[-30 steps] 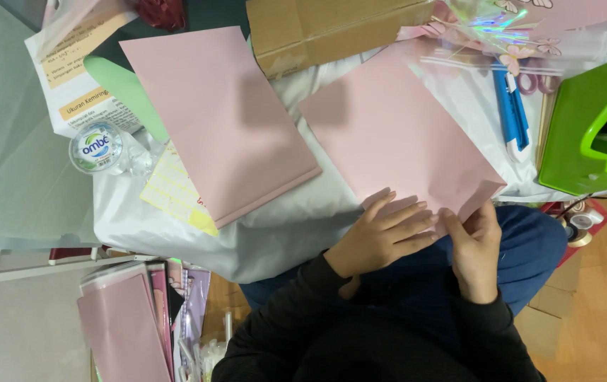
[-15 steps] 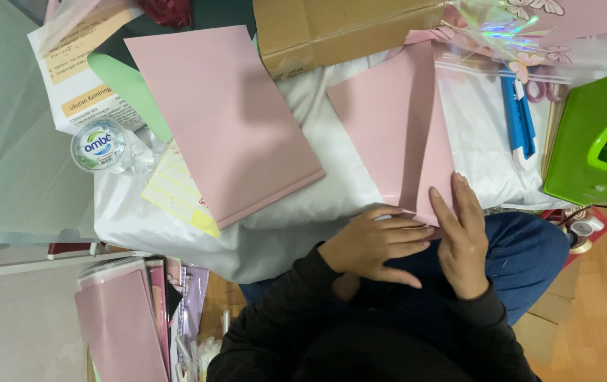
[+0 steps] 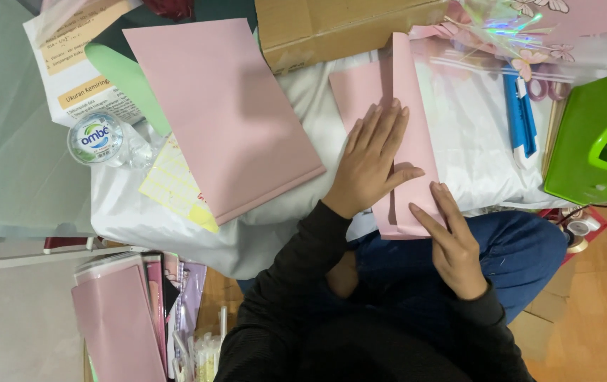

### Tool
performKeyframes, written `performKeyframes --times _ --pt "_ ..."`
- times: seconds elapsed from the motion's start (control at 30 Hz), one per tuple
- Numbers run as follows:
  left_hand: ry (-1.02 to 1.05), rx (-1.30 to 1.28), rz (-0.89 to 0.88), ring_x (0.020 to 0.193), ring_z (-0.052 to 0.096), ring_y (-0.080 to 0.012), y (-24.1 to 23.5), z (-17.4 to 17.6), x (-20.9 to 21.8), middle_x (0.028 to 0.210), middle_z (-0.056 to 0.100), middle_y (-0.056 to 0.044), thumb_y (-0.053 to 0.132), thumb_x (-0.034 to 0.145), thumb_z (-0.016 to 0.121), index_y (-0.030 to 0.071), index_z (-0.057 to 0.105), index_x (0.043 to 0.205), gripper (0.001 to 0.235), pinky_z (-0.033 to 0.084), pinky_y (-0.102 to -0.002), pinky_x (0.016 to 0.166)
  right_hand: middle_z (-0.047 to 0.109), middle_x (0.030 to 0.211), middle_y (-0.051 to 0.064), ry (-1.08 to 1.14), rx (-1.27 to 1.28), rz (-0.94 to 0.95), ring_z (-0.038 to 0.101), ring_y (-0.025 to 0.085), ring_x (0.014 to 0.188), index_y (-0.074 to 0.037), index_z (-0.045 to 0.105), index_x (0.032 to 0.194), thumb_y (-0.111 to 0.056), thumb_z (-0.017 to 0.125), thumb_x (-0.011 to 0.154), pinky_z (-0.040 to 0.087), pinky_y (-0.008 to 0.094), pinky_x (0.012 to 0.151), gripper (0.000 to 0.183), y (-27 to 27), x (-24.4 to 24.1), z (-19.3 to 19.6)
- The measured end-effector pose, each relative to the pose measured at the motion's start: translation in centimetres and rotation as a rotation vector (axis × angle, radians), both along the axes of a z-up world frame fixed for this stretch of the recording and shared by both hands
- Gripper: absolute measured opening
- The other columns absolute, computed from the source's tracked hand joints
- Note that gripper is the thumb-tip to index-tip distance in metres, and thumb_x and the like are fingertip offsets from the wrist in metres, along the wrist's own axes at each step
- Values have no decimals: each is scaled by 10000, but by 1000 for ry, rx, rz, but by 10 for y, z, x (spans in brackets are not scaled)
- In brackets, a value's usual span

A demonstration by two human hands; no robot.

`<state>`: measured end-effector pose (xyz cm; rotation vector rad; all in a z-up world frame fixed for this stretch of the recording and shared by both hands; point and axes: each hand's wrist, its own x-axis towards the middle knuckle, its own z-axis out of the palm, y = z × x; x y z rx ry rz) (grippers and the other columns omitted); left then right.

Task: The person assembles a decorative butterfly bouquet by arranging butterfly sticks in a cardboard box and wrapping it with pink paper. They fold and tuck the paper around the box, then place the assembled bouquet on the table.

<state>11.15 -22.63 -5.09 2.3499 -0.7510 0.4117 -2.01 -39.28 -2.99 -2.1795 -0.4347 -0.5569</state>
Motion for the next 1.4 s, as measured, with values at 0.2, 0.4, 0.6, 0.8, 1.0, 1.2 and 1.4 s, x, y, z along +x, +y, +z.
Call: performKeyframes --times 0.2,0.4,0.6,0.8,1.0,1.2,1.4 --pt "-94 60 86 1482 443 -410 -1 -12 3 1602 457 -172 787 905 463 74 387 1584 987 321 -533 1226 535 1490 323 -94 -90 -50 497 508 1397 32 687 1328 143 456 1040 454 545 1129 386 -8 2 -7" --pt "-145 163 148 1418 480 -373 -7 -24 16 1525 542 -133 754 904 497 80 528 1483 889 356 -512 1158 555 1483 309 -160 -180 -11 521 512 1375 -29 723 1300 59 501 1049 404 567 1182 346 -22 16 -10" --pt "-100 194 150 1488 401 -390 -6 -16 13 1543 521 -125 729 925 500 87 527 1488 855 246 -543 1239 576 1487 272 -163 -203 -8 538 456 1383 -73 729 1302 44 486 1057 372 549 1211 364 -35 13 -22" --pt "-161 146 123 1444 452 -399 -3 -17 12 1484 534 -159 735 887 568 85 543 1460 867 280 -552 1220 571 1486 275 -172 -207 -9 532 451 1392 -84 746 1265 48 488 1051 379 537 1209 360 -39 5 -25" --pt "-115 172 105 1492 405 -389 -2 -13 10 1568 479 -183 707 923 547 59 534 1479 854 241 -544 1240 605 1455 190 -208 -299 17 490 424 1443 -186 750 1265 -21 453 1074 335 560 1234 390 -43 6 -21" --pt "-98 141 132 1482 432 -373 -1 -12 10 1554 495 -196 737 907 537 25 510 1481 915 265 -519 1238 609 1428 292 -143 -11 36 553 469 1373 -92 808 1076 -166 350 1126 445 508 1153 466 -38 5 -4" --pt "-106 155 251 1454 447 -399 -2 -18 13 1539 501 -213 683 937 540 -1 520 1466 865 296 -532 1213 601 1451 286 -116 -20 7 583 453 1335 -72 800 1120 -144 366 1138 458 485 1145 440 -50 22 -11"
